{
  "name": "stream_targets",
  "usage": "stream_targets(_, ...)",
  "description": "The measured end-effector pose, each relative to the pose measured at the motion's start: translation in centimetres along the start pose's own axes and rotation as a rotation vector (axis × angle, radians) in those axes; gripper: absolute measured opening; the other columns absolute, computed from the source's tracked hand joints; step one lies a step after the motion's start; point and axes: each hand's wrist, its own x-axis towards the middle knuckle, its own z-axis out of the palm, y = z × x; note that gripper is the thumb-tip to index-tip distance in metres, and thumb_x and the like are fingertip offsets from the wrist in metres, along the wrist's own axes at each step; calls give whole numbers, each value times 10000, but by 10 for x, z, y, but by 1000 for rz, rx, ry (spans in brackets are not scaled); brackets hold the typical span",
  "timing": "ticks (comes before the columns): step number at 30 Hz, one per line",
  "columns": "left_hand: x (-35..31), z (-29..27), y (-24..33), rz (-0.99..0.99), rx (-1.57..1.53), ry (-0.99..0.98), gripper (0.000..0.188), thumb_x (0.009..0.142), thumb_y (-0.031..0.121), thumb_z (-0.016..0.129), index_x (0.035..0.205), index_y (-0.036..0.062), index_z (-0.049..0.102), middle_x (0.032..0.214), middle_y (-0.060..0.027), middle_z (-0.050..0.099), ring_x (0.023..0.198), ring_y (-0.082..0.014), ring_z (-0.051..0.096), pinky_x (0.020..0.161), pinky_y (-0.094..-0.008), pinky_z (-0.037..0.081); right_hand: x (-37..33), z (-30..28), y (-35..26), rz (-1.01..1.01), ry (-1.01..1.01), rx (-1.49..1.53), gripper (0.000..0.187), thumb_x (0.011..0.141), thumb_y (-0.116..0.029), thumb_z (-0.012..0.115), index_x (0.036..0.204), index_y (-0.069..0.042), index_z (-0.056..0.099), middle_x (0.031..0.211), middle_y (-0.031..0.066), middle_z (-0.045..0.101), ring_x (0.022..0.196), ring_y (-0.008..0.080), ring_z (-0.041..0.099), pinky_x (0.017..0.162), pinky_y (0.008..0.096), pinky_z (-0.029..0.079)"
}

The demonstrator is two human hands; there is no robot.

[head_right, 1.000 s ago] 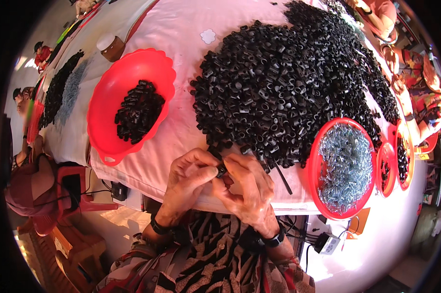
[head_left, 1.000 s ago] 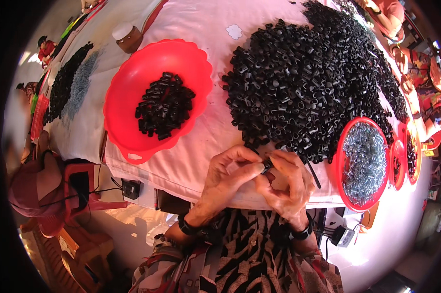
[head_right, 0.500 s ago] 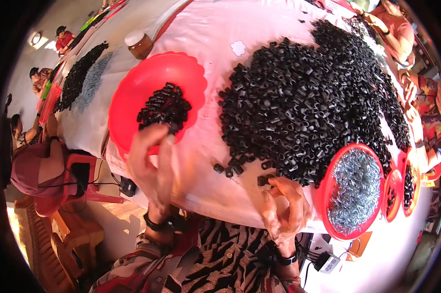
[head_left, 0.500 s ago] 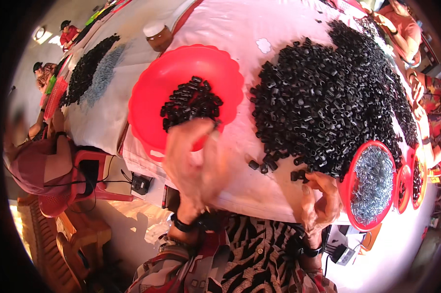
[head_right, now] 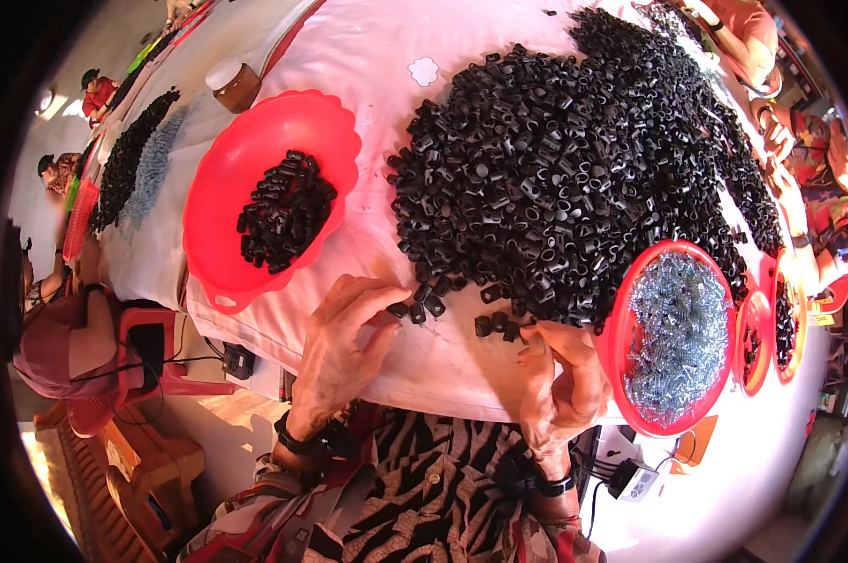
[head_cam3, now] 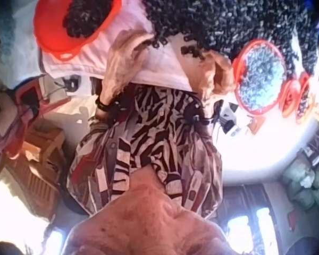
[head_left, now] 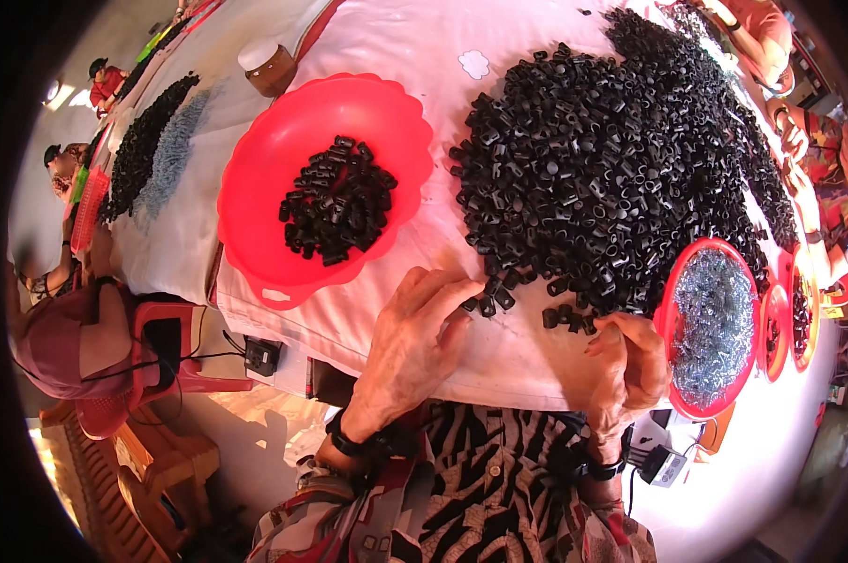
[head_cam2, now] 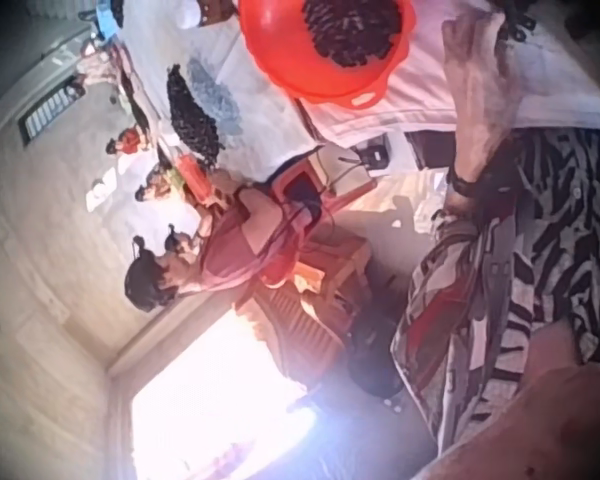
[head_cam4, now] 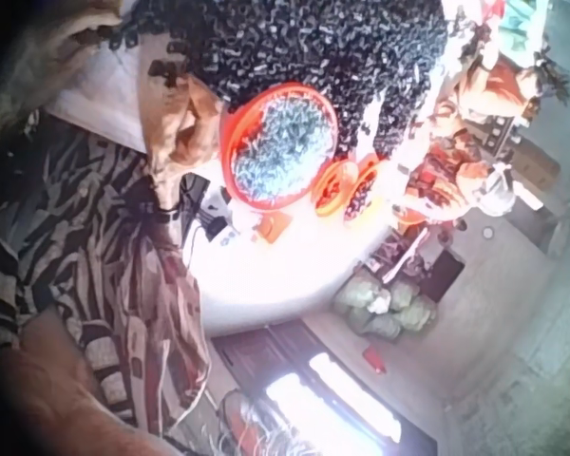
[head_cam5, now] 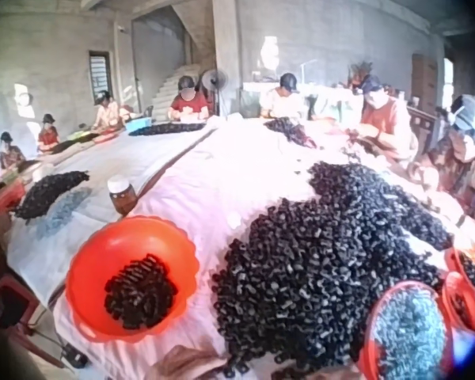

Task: Sorting small black plastic shoe components and silver eyelets from a large pile into separate trays on a work table.

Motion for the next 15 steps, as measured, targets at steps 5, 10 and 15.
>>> stream_targets(5, -2, 0, -8, 36, 13, -12, 409, 713, -140, 643, 1081, 38, 657, 1004, -158, 640, 914, -341, 631, 798, -411, 521, -2, -16, 6, -112, -113, 40, 202, 890, -43, 621, 1043, 88, 612, 973, 182, 654, 801, 177, 621, 731, 294, 510)
stream_targets(10, 1, -6, -5, -7, -3, 20, 306, 817, -105, 574, 1087, 14, 653, 965, -151, 620, 855, -296, 629, 753, -363, 501, 16, -24, -20, -100, -109, -245, 220, 774, 94, 638, 970, 1, 673, 944, 137, 692, 818, 252, 679, 723, 325, 529)
stream_targets(15, 4, -3, -1, -46, -71, 49, 276, 834, -98, 554, 1071, 8, 646, 980, -142, 626, 864, -262, 625, 727, -317, 480, 42, -89, -21, 39, 49, -434, 168, 764, 134, 646, 896, 32, 672, 862, 103, 699, 726, 171, 666, 651, 283, 529)
